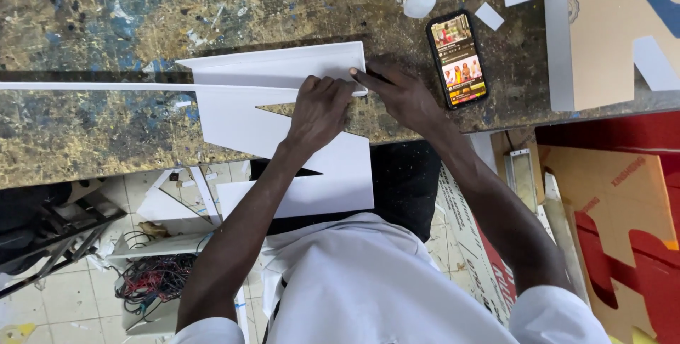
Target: Bonding thin acrylic strips to the edges of a cutout acrylic letter to create a 3D sign component.
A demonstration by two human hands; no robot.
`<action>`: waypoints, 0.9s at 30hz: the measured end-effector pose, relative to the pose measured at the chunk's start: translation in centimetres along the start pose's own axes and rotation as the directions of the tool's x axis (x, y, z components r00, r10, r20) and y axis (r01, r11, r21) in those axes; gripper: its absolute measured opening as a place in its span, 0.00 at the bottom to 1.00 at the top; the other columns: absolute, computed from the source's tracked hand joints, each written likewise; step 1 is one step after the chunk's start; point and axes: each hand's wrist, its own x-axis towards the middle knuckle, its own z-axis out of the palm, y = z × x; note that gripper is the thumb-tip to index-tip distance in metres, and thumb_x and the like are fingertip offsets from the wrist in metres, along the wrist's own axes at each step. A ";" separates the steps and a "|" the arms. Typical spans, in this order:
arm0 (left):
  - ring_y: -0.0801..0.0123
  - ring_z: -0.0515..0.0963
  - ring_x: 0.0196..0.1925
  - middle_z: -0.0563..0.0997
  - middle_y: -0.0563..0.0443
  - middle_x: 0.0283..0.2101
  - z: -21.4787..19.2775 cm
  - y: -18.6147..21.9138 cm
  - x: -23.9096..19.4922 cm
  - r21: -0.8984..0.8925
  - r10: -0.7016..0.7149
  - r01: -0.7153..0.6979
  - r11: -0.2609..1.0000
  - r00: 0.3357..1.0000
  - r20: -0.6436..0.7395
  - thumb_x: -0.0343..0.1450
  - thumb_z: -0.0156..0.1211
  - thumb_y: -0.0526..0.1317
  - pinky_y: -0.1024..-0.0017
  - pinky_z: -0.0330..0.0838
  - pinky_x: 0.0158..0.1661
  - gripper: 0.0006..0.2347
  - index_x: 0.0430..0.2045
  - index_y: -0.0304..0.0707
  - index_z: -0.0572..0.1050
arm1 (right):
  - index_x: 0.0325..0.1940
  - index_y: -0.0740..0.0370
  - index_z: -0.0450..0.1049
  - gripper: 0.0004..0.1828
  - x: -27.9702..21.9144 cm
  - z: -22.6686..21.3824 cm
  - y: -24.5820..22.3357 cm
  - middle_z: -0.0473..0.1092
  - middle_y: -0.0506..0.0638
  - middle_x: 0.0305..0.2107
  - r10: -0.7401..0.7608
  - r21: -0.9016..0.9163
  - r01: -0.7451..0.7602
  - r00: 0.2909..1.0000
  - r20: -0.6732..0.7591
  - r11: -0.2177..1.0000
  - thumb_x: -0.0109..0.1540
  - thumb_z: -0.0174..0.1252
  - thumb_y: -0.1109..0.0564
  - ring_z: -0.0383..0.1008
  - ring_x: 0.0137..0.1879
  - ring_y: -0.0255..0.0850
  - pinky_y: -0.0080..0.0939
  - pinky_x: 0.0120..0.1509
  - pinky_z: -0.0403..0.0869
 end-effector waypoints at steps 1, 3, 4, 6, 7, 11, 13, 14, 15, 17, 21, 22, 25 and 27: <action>0.56 0.82 0.37 0.81 0.49 0.33 0.2 0.0 0.0 0.006 0.004 -0.004 1.000 1.000 -0.006 0.68 0.71 0.32 0.60 0.70 0.45 0.16 0.49 0.43 0.79 | 0.89 0.39 0.63 0.34 0.1 -0.2 -0.6 0.73 0.64 0.65 0.102 0.149 -0.097 0.994 -0.026 0.984 0.79 0.57 0.63 0.85 0.55 0.66 0.66 0.51 0.89; 0.56 0.81 0.36 0.80 0.50 0.32 -0.1 0.1 -0.2 0.010 0.016 -0.015 1.000 1.000 -0.008 0.70 0.70 0.33 0.61 0.69 0.44 0.13 0.48 0.42 0.79 | 0.92 0.39 0.55 0.36 -0.4 -0.2 -2.4 0.73 0.67 0.66 0.211 0.296 -0.189 0.976 -0.045 0.936 0.81 0.56 0.58 0.85 0.53 0.67 0.67 0.50 0.88; 0.57 0.80 0.37 0.80 0.50 0.32 -0.3 0.0 0.0 0.025 0.020 -0.020 0.999 1.000 0.009 0.69 0.70 0.35 0.61 0.69 0.45 0.14 0.48 0.41 0.79 | 0.94 0.42 0.48 0.35 -0.6 -0.2 -3.2 0.76 0.66 0.66 0.325 0.366 -0.261 0.938 -0.125 0.893 0.83 0.51 0.51 0.86 0.55 0.64 0.65 0.50 0.89; 0.57 0.79 0.37 0.79 0.51 0.31 -0.4 -0.2 0.5 0.043 0.024 -0.026 0.999 0.999 0.024 0.69 0.71 0.36 0.60 0.68 0.46 0.14 0.48 0.41 0.78 | 0.95 0.46 0.40 0.37 -1.2 0.1 -4.4 0.79 0.65 0.66 0.433 0.442 -0.315 0.880 -0.195 0.840 0.85 0.46 0.44 0.87 0.58 0.62 0.62 0.50 0.90; 0.56 0.79 0.37 0.78 0.49 0.31 -0.3 -0.3 0.7 0.042 0.029 -0.029 0.999 1.000 0.014 0.69 0.70 0.36 0.60 0.68 0.46 0.13 0.48 0.39 0.78 | 0.94 0.52 0.41 0.36 -1.7 0.6 -4.8 0.79 0.68 0.62 0.483 0.606 -0.300 0.860 -0.161 0.737 0.83 0.46 0.53 0.88 0.52 0.57 0.55 0.46 0.91; 0.57 0.80 0.37 0.80 0.50 0.33 0.0 0.0 0.2 0.029 0.023 -0.022 0.999 1.000 -0.021 0.71 0.67 0.35 0.60 0.69 0.45 0.10 0.46 0.41 0.78 | 0.91 0.64 0.45 0.34 -3.0 1.0 -7.0 0.76 0.76 0.64 0.610 0.863 -0.291 0.792 -0.024 0.413 0.80 0.44 0.65 0.89 0.44 0.52 0.47 0.43 0.92; 0.56 0.80 0.37 0.80 0.50 0.34 0.4 0.2 0.2 0.030 0.029 -0.028 0.999 0.999 -0.034 0.70 0.69 0.34 0.60 0.69 0.45 0.12 0.46 0.42 0.78 | 0.90 0.65 0.46 0.34 -3.7 1.6 -5.9 0.75 0.77 0.64 0.623 0.892 -0.282 0.782 -0.001 0.355 0.80 0.46 0.65 0.89 0.42 0.53 0.46 0.41 0.92; 0.56 0.79 0.37 0.80 0.49 0.35 0.3 0.3 -0.1 0.041 0.025 -0.023 0.999 0.999 -0.044 0.68 0.71 0.33 0.59 0.68 0.45 0.13 0.45 0.42 0.78 | 0.90 0.67 0.48 0.34 -3.9 2.1 -5.5 0.75 0.77 0.64 0.628 0.918 -0.271 0.778 0.033 0.288 0.79 0.47 0.65 0.89 0.40 0.53 0.46 0.39 0.91; 0.56 0.79 0.37 0.80 0.49 0.35 0.2 0.4 -0.1 0.047 0.020 -0.018 0.999 0.999 -0.046 0.68 0.71 0.33 0.59 0.68 0.45 0.13 0.45 0.42 0.78 | 0.90 0.67 0.48 0.34 -3.9 2.3 -4.8 0.75 0.77 0.64 0.622 0.919 -0.271 0.782 0.036 0.287 0.79 0.47 0.65 0.89 0.40 0.53 0.46 0.39 0.91; 0.57 0.80 0.38 0.80 0.50 0.36 0.2 0.6 0.0 0.045 0.022 -0.020 0.999 0.998 -0.055 0.69 0.70 0.33 0.59 0.68 0.45 0.11 0.44 0.43 0.79 | 0.88 0.69 0.52 0.34 -4.5 2.7 -3.7 0.75 0.78 0.64 0.611 0.947 -0.260 0.786 0.094 0.189 0.77 0.49 0.65 0.88 0.37 0.54 0.47 0.35 0.91; 0.56 0.80 0.38 0.81 0.50 0.37 0.3 0.9 0.0 0.054 0.023 -0.020 0.998 0.998 -0.064 0.69 0.70 0.33 0.59 0.68 0.45 0.11 0.43 0.43 0.78 | 0.87 0.69 0.55 0.33 -4.7 2.3 -2.9 0.73 0.79 0.65 0.578 0.947 -0.284 0.802 0.150 0.149 0.76 0.49 0.65 0.88 0.36 0.54 0.47 0.33 0.91; 0.56 0.81 0.38 0.82 0.49 0.37 0.4 0.9 -0.1 0.057 0.027 -0.023 0.998 0.998 -0.065 0.70 0.71 0.33 0.59 0.68 0.45 0.10 0.43 0.43 0.78 | 0.87 0.69 0.54 0.33 -4.8 2.1 -3.1 0.71 0.80 0.67 0.564 0.948 -0.288 0.809 0.167 0.133 0.76 0.49 0.64 0.88 0.36 0.52 0.46 0.33 0.91; 0.55 0.81 0.38 0.82 0.49 0.38 0.4 0.8 -0.2 0.064 0.034 -0.030 0.998 0.998 -0.057 0.70 0.72 0.33 0.58 0.69 0.44 0.11 0.44 0.43 0.78 | 0.87 0.70 0.53 0.33 -4.6 1.4 -3.9 0.68 0.80 0.69 0.547 0.952 -0.286 0.816 0.185 0.105 0.76 0.48 0.65 0.88 0.36 0.50 0.44 0.34 0.91; 0.56 0.81 0.39 0.82 0.49 0.39 0.4 0.8 -0.3 0.069 0.034 -0.031 0.997 0.998 -0.044 0.69 0.73 0.33 0.58 0.69 0.44 0.13 0.44 0.44 0.78 | 0.87 0.70 0.53 0.33 -4.5 1.2 -4.3 0.67 0.81 0.71 0.545 0.956 -0.281 0.816 0.190 0.087 0.76 0.47 0.66 0.88 0.36 0.50 0.44 0.34 0.91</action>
